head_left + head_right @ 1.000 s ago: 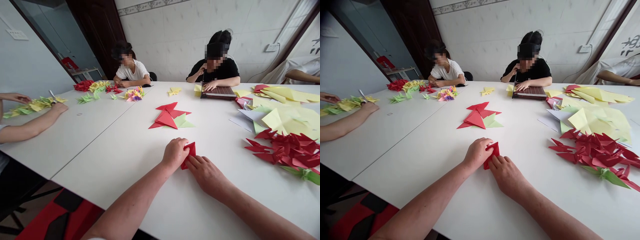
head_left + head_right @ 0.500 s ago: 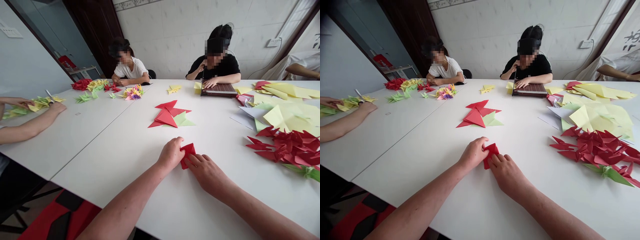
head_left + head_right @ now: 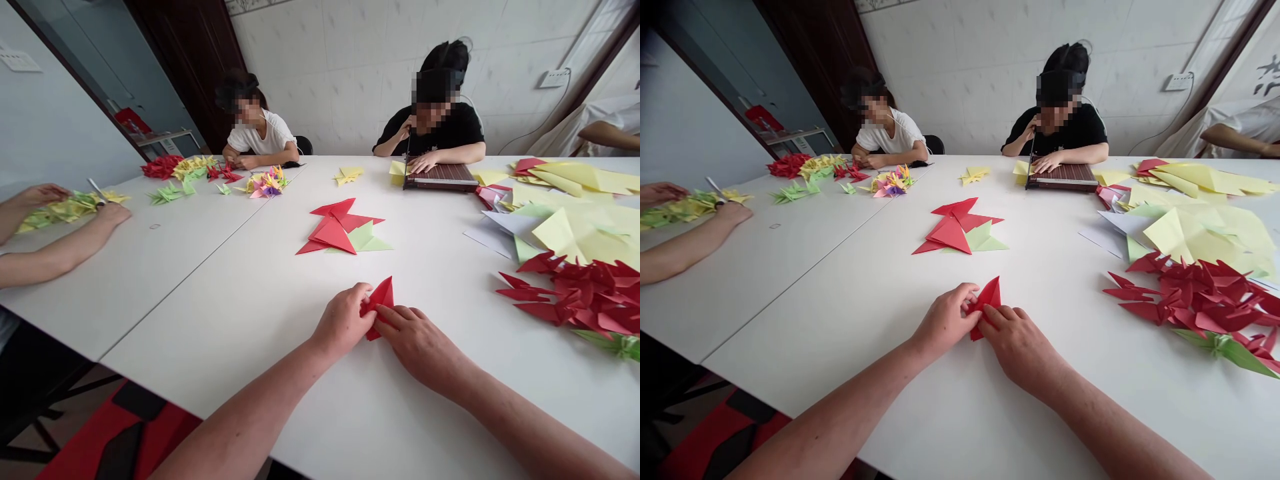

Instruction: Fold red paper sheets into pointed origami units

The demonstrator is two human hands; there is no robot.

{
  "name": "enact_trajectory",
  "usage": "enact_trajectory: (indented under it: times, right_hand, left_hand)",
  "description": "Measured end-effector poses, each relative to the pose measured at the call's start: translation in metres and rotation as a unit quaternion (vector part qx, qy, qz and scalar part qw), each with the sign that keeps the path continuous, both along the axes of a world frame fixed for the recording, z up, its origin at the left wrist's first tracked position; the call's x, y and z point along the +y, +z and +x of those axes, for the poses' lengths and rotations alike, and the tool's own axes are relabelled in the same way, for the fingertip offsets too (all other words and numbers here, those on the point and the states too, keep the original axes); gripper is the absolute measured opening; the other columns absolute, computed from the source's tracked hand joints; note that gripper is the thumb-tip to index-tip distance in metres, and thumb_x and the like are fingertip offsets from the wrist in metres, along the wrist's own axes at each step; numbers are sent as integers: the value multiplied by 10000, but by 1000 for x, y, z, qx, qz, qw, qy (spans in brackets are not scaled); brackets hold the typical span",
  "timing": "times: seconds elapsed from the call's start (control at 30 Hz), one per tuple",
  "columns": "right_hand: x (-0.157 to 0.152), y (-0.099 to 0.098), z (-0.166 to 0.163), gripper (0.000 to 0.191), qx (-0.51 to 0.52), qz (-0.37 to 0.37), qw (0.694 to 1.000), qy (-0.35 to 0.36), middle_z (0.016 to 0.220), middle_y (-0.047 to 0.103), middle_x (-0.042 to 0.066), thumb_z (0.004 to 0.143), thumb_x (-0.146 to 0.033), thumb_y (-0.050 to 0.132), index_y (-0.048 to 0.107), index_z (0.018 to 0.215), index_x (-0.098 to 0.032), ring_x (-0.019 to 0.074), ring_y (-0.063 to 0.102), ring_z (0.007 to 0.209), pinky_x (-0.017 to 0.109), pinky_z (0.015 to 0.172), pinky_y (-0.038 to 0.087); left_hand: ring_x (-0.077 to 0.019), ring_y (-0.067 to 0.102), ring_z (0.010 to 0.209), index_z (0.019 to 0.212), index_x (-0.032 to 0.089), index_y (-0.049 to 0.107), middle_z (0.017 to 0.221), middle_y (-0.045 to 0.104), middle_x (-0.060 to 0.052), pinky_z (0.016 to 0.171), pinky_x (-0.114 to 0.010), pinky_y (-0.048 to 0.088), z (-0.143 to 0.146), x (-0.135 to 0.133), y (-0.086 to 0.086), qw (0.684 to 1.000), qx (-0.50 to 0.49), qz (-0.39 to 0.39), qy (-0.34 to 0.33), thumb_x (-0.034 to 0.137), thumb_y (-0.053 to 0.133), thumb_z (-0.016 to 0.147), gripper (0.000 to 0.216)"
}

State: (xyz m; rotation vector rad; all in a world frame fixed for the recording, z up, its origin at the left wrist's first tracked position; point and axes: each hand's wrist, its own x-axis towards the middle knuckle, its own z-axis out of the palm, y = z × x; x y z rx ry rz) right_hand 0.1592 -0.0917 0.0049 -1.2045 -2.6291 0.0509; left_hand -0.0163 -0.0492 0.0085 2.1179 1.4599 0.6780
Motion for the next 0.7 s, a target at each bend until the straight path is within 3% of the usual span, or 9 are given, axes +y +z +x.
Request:
enact_trajectory:
  times: [0.13,0.27,0.37,0.7]
  right_hand:
    - [1,-1,3,439,21,20,1000,11,1170,585,76,791,30,424,581,1125,-206,182,546,861,337,790,467]
    - [2,-2,4,376,22,5,1000,1,1011,580,73,814,19,406,599,1050,-200,170,513,770,311,703,472]
    - [4,0,4,357,14,-3,1000,1,934,571,68,820,9,409,606,1032,-200,171,494,742,308,664,464]
    - [11,5,12,345,49,-22,998,40,964,609,69,883,-47,410,612,1104,-217,178,547,827,339,770,486]
  left_hand:
    - [-187,603,987,1080,247,634,1005,688,-25,802,-301,518,-21,-4,4,996,-5,9,-90,143,579,797,307]
    - [-183,570,1103,1181,259,605,1125,673,-19,956,-335,479,-37,-2,4,985,2,17,-172,88,559,786,433]
    - [-197,527,1191,1217,259,584,1237,625,-29,1018,-358,445,-42,-2,3,983,21,11,-182,95,560,776,471]
    - [-260,394,1333,1275,284,569,1374,539,-4,1080,-448,359,-48,-2,3,973,55,-25,-223,191,606,776,508]
